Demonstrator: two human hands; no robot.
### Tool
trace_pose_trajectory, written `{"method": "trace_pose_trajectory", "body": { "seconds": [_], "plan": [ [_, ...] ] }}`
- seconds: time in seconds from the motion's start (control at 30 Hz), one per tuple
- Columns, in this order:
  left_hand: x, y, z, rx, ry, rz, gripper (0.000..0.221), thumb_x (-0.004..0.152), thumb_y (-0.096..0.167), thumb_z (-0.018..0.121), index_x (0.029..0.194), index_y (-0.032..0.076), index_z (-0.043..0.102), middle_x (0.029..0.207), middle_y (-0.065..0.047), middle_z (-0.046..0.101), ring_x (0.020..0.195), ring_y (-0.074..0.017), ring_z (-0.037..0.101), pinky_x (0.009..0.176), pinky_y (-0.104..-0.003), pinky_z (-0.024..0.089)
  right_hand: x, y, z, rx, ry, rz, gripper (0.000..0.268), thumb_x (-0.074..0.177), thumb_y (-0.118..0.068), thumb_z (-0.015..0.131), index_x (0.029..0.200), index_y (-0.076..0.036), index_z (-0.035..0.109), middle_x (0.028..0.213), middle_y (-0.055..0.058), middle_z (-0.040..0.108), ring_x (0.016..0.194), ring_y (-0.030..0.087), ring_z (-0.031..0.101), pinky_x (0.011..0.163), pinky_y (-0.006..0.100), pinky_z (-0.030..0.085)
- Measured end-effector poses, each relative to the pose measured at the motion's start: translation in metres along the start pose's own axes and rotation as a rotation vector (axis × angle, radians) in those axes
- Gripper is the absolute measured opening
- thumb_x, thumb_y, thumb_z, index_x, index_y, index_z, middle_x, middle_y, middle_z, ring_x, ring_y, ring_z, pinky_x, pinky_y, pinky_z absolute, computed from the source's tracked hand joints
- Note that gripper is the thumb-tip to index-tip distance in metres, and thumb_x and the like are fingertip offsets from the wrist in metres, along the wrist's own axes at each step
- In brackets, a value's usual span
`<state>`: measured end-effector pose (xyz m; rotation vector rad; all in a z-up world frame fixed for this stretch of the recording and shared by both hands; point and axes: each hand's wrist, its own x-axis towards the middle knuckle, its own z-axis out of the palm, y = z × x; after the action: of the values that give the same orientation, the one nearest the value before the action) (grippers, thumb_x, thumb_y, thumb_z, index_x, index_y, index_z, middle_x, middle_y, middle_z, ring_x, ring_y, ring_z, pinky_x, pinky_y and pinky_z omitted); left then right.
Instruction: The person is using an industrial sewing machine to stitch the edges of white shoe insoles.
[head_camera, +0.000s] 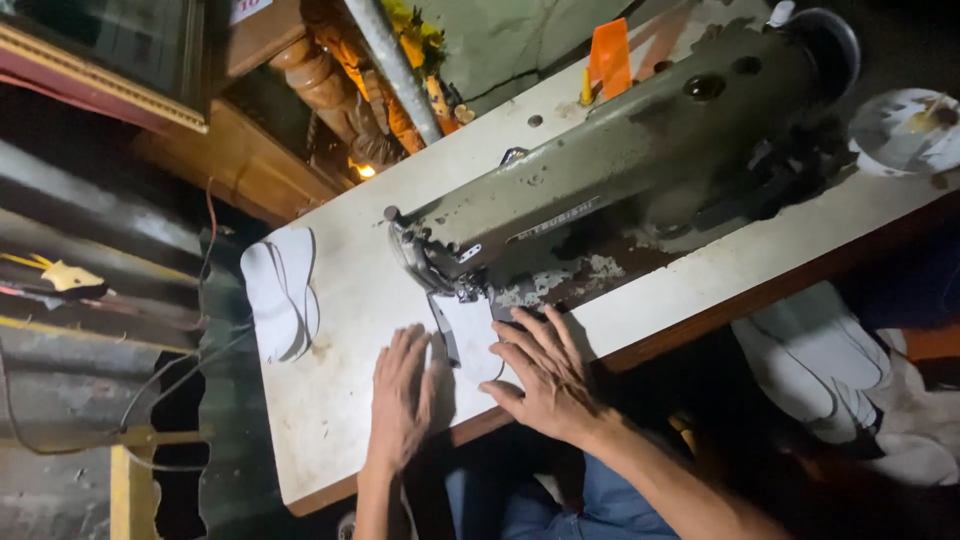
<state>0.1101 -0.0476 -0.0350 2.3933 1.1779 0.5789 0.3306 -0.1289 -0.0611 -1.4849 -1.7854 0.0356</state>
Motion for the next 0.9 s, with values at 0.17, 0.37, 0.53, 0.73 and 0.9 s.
{"method": "trace_pose_trajectory", "body": {
  "seconds": [0.17, 0.37, 0.53, 0.73, 0.9],
  "plan": [
    [0.043, -0.011, -0.002, 0.218, -0.097, -0.135, 0.053, 0.108, 0.042, 0.034, 0.155, 0.02, 0.048, 0.164, -0.012, 0.04, 0.155, -0.0305, 0.028, 0.127, -0.052, 0.016, 0.002, -0.003, -0.003, -0.022, 0.073, -0.026, 0.038, 0.097, -0.043, 0.065, 0.11, -0.009, 0.073, 0.123, 0.014, 0.07, 0.134, 0.037, 0.055, 0.12, 0.063, 0.024],
    [0.089, -0.049, 0.014, 0.349, -0.113, -0.085, 0.064, 0.106, 0.06, 0.031, 0.16, 0.027, 0.04, 0.165, -0.01, 0.038, 0.157, -0.0289, 0.026, 0.127, -0.051, 0.016, 0.012, -0.003, -0.006, -0.079, 0.01, -0.062, 0.033, 0.099, -0.036, 0.063, 0.108, -0.007, 0.075, 0.119, 0.017, 0.071, 0.135, 0.041, 0.054, 0.119, 0.068, 0.019],
    [0.11, -0.067, 0.021, 0.364, -0.111, -0.074, 0.065, 0.103, 0.059, 0.037, 0.161, 0.027, 0.04, 0.169, -0.006, 0.033, 0.158, -0.0269, 0.024, 0.127, -0.05, 0.015, 0.02, 0.005, 0.002, -0.046, 0.011, -0.056, 0.033, 0.095, -0.037, 0.066, 0.106, -0.007, 0.074, 0.118, 0.016, 0.072, 0.132, 0.041, 0.056, 0.12, 0.068, 0.019],
    [0.12, -0.081, 0.029, 0.38, -0.053, -0.04, 0.062, 0.101, 0.049, 0.049, 0.157, 0.023, 0.046, 0.167, -0.008, 0.037, 0.157, -0.0289, 0.027, 0.127, -0.051, 0.02, 0.023, 0.008, 0.007, -0.048, 0.059, -0.036, 0.032, 0.094, -0.037, 0.069, 0.106, -0.008, 0.074, 0.118, 0.015, 0.072, 0.131, 0.039, 0.058, 0.119, 0.067, 0.022],
    [0.116, -0.079, 0.028, 0.352, -0.032, -0.038, 0.059, 0.102, 0.044, 0.046, 0.157, 0.022, 0.047, 0.166, -0.007, 0.038, 0.156, -0.028, 0.028, 0.127, -0.05, 0.018, 0.029, 0.006, 0.009, -0.069, 0.096, -0.018, 0.031, 0.094, -0.036, 0.07, 0.106, -0.009, 0.076, 0.116, 0.014, 0.073, 0.128, 0.039, 0.059, 0.12, 0.066, 0.023]
  ]
}}
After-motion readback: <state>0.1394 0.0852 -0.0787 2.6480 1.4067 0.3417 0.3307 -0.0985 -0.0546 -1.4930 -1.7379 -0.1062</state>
